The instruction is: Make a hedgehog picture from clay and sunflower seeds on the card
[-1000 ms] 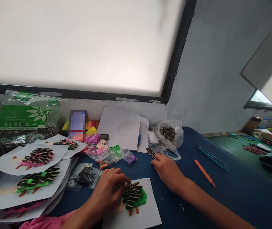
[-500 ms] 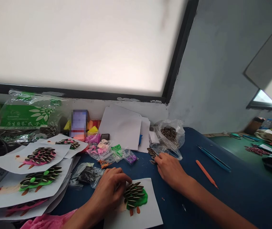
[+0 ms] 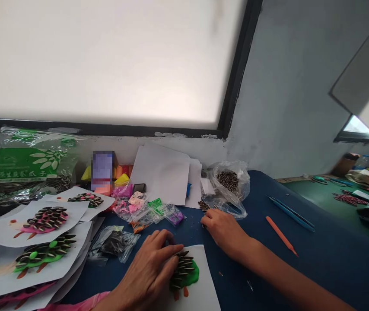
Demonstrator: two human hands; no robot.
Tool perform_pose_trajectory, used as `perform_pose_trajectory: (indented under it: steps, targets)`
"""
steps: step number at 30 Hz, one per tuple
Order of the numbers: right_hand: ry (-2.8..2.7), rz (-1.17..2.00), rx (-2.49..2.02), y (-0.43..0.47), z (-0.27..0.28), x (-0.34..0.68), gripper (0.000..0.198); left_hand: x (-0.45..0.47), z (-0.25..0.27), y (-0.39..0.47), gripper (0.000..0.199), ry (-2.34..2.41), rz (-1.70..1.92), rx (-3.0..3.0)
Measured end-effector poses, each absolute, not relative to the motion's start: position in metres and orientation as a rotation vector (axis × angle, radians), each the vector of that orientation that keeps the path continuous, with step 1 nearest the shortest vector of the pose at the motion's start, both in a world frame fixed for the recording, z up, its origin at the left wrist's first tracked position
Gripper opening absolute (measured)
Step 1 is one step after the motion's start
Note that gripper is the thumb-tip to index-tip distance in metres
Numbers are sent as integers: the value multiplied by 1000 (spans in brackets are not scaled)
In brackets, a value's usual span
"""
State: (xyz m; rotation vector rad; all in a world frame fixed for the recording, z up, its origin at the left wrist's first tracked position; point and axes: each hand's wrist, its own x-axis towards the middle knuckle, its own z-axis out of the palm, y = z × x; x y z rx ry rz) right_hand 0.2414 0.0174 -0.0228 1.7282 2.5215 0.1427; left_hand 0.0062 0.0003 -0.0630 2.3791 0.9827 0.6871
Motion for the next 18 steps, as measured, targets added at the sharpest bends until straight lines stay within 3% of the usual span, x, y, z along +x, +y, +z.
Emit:
perform_pose_trajectory:
  steps: [18]
  targets:
    - [2688, 188, 1482, 28, -29, 241, 23, 5, -60, 1, 46, 957, 631, 2368]
